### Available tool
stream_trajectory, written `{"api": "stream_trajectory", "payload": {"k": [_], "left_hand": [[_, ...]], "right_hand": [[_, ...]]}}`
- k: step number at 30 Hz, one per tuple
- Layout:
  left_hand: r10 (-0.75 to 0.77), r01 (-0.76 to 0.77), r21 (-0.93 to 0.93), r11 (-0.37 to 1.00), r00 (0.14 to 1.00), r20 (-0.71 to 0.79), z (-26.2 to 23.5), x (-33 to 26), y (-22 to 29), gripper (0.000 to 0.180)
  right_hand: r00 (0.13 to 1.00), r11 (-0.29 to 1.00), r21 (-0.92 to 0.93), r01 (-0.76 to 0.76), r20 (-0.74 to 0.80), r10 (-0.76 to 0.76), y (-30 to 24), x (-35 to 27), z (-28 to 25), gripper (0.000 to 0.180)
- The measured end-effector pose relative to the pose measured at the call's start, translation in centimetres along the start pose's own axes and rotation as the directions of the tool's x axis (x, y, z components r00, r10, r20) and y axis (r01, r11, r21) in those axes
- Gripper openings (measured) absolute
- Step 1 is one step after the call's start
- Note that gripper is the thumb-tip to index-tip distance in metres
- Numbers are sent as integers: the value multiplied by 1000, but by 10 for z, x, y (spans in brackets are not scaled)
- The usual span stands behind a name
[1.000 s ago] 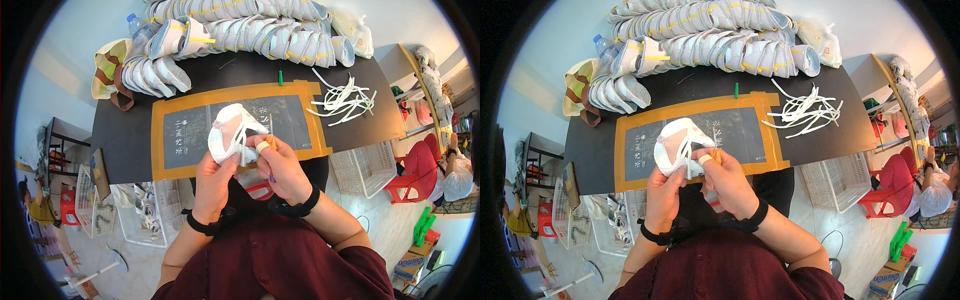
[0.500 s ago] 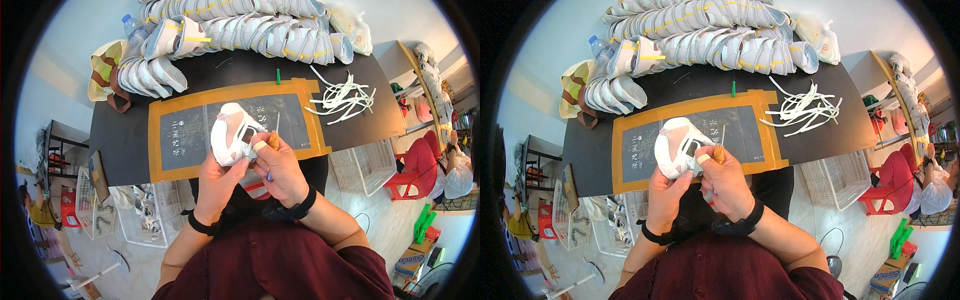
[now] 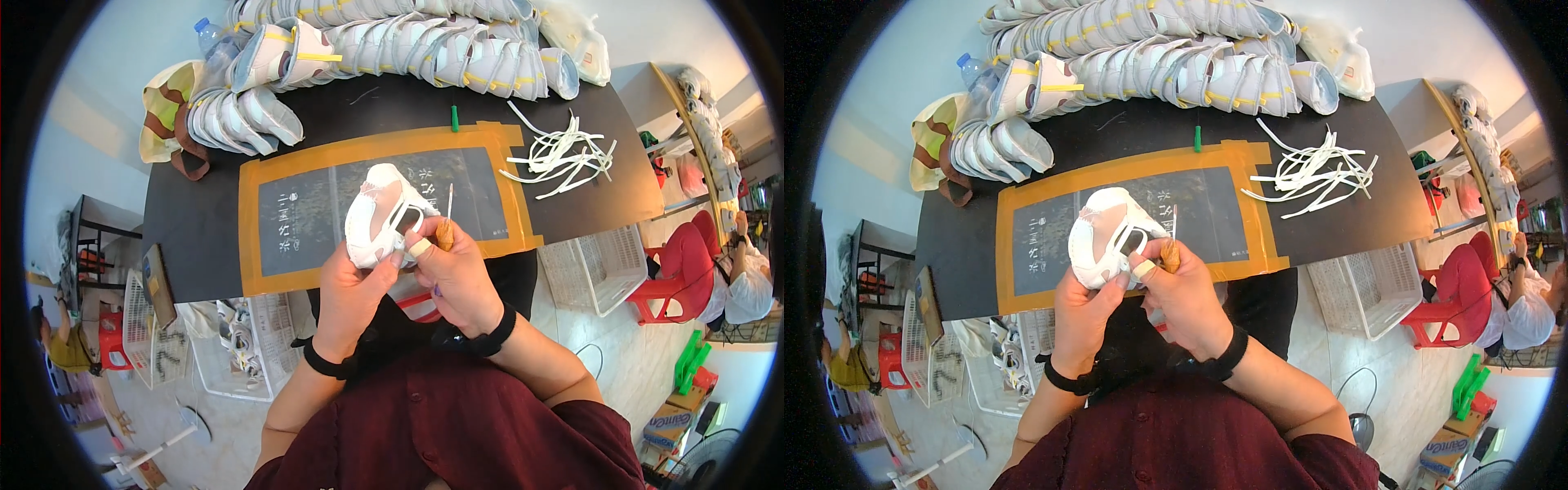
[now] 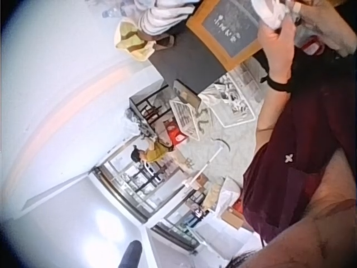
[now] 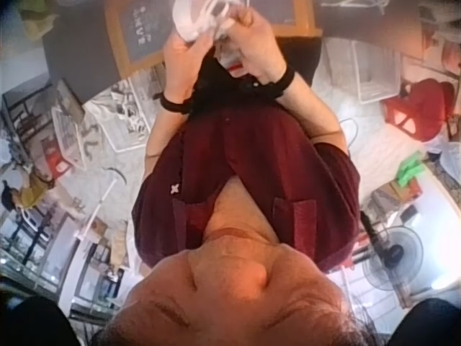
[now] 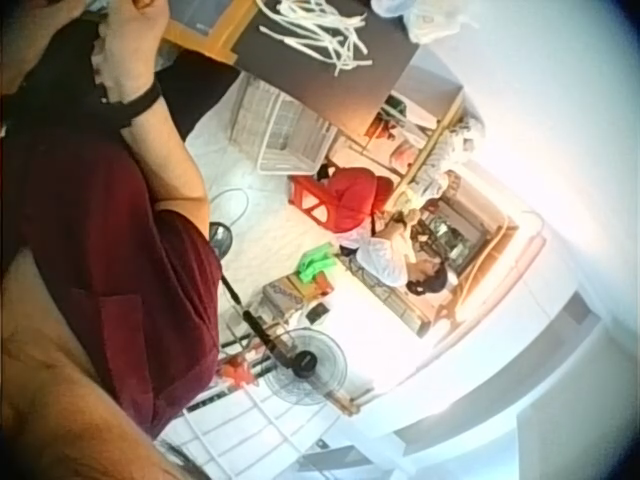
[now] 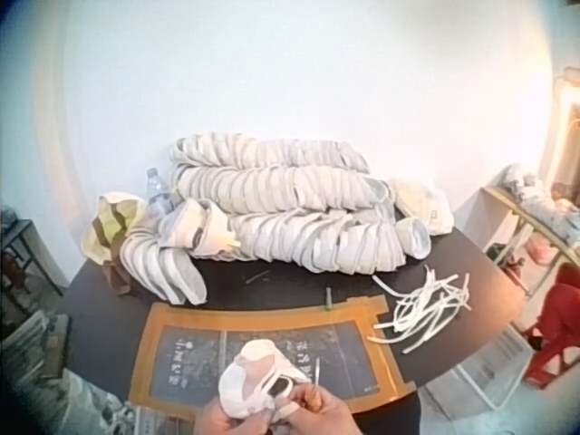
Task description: Adjusting internal components of a shoe upper using a manual pick tool.
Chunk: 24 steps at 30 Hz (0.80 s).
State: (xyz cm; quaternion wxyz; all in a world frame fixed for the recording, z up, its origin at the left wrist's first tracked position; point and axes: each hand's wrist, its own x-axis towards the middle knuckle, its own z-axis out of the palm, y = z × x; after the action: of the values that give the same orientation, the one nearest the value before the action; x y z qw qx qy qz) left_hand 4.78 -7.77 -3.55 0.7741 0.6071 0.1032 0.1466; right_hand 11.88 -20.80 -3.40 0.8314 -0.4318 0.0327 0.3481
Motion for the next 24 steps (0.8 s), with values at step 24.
{"api": "stream_trajectory", "payload": {"k": [24], "left_hand": [[36, -32, 47, 998, 994, -100, 9, 1, -1, 24]], "right_hand": [[999, 997, 67, 50, -2, -50, 8, -6, 0, 13]]}}
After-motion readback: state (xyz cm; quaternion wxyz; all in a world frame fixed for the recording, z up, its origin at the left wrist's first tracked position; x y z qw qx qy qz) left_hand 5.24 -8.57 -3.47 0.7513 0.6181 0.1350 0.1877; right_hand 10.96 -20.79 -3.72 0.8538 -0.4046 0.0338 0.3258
